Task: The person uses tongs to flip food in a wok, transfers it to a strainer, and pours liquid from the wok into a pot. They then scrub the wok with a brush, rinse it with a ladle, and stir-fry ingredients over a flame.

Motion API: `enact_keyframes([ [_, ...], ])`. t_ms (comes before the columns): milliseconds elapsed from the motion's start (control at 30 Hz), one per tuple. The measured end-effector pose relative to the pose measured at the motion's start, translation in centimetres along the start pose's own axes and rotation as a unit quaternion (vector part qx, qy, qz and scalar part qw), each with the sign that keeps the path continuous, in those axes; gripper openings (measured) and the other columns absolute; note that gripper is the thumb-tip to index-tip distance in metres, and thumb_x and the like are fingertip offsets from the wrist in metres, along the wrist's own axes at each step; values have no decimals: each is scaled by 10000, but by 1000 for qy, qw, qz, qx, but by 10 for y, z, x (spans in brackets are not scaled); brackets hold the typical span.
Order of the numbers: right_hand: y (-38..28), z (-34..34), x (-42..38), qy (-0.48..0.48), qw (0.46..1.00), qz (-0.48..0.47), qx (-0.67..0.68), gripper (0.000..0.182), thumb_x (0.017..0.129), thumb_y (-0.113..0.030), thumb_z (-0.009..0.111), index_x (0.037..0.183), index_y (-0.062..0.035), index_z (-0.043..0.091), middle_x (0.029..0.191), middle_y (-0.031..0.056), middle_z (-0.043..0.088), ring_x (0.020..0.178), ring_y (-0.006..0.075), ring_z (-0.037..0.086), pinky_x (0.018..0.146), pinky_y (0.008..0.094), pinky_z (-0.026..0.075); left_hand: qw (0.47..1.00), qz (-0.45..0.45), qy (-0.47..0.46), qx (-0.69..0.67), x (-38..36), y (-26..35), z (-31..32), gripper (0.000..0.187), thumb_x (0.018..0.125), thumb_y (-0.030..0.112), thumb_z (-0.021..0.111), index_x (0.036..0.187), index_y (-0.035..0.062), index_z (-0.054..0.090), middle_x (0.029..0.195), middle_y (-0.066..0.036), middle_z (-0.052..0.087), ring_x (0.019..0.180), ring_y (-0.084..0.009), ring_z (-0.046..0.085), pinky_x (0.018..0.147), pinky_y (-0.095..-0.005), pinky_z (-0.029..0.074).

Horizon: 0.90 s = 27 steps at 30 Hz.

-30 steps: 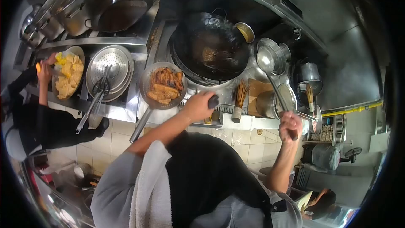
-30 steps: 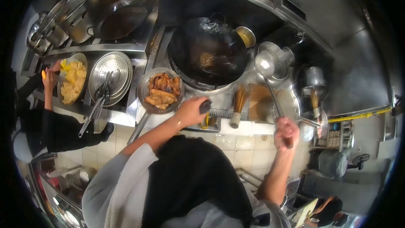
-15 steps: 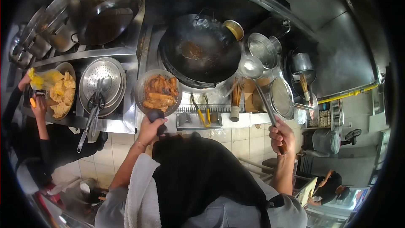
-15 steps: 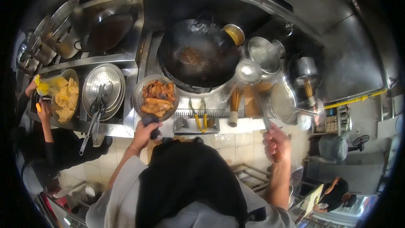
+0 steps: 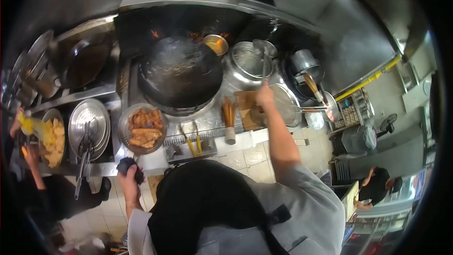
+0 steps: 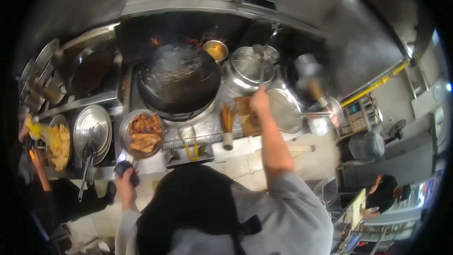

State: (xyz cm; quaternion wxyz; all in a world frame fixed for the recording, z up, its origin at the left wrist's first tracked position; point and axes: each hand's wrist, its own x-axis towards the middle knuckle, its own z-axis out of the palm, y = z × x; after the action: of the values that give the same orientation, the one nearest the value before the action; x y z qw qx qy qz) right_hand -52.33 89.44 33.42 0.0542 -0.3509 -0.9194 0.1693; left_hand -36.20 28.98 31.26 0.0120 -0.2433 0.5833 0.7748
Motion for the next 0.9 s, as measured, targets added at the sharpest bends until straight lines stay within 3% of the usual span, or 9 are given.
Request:
enact_keyframes([
  [67,19,33,56,52,998,9,-18,687,950,-74,549,1612,-59,365,1122,306,721,916,427,740,861,499,597,1000,-3,2,5,-6,-3,4,277,927,137,679,1173,25,618,849,-117,708,604,-197,662,477,-317,535],
  [133,29,41,97,-55,944,80,317,340,945,-58,542,1273,-23,460,948,227,674,792,343,698,740,438,591,1000,-6,-1,-10,-14,-3,1,258,931,148,677,1152,32,615,823,-117,709,552,-189,637,469,-315,524],
  [200,32,58,118,-171,760,148,609,58,939,-42,535,934,12,554,774,149,628,668,260,656,619,377,584,1000,4,12,1,-21,-7,-1,259,933,150,675,1158,34,616,826,-118,710,553,-190,637,467,-319,523],
  [233,30,64,120,-221,627,179,725,197,937,-34,531,764,30,602,687,110,605,605,219,634,559,347,581,1000,10,15,9,-21,-8,-1,261,935,151,672,1163,36,616,829,-120,710,554,-191,638,465,-323,522],
  [300,30,43,83,-254,458,103,846,226,931,-24,520,713,-57,473,627,36,502,520,125,526,478,251,509,1000,11,-3,17,-21,-4,-4,268,935,152,671,1171,37,618,838,-119,710,552,-194,636,468,-324,525],
  [433,46,-1,49,-366,386,200,823,149,982,-50,428,874,33,488,697,64,530,520,137,518,449,223,472,999,-28,-15,23,-11,-11,-2,238,952,237,691,1144,101,654,880,-70,703,675,-136,659,534,-282,537],
  [633,10,-108,-50,-407,443,171,780,211,1035,-75,466,858,20,529,763,39,528,582,66,530,444,170,470,997,-22,-59,51,11,3,33,272,954,206,734,1138,30,638,842,-100,706,633,-190,682,516,-318,555],
  [800,-22,-131,-96,-381,490,195,760,99,1027,-30,481,1126,-34,489,842,93,524,561,79,514,374,198,461,993,1,-97,61,17,13,66,210,960,208,728,1049,29,665,814,-84,707,626,-173,675,518,-309,550],
  [900,-16,-112,-109,-412,581,134,688,368,988,16,493,1349,-56,483,862,84,543,537,82,500,371,219,435,990,-18,-112,82,16,12,72,202,960,204,729,1040,27,672,806,-77,703,646,-164,679,567,-302,568],
])
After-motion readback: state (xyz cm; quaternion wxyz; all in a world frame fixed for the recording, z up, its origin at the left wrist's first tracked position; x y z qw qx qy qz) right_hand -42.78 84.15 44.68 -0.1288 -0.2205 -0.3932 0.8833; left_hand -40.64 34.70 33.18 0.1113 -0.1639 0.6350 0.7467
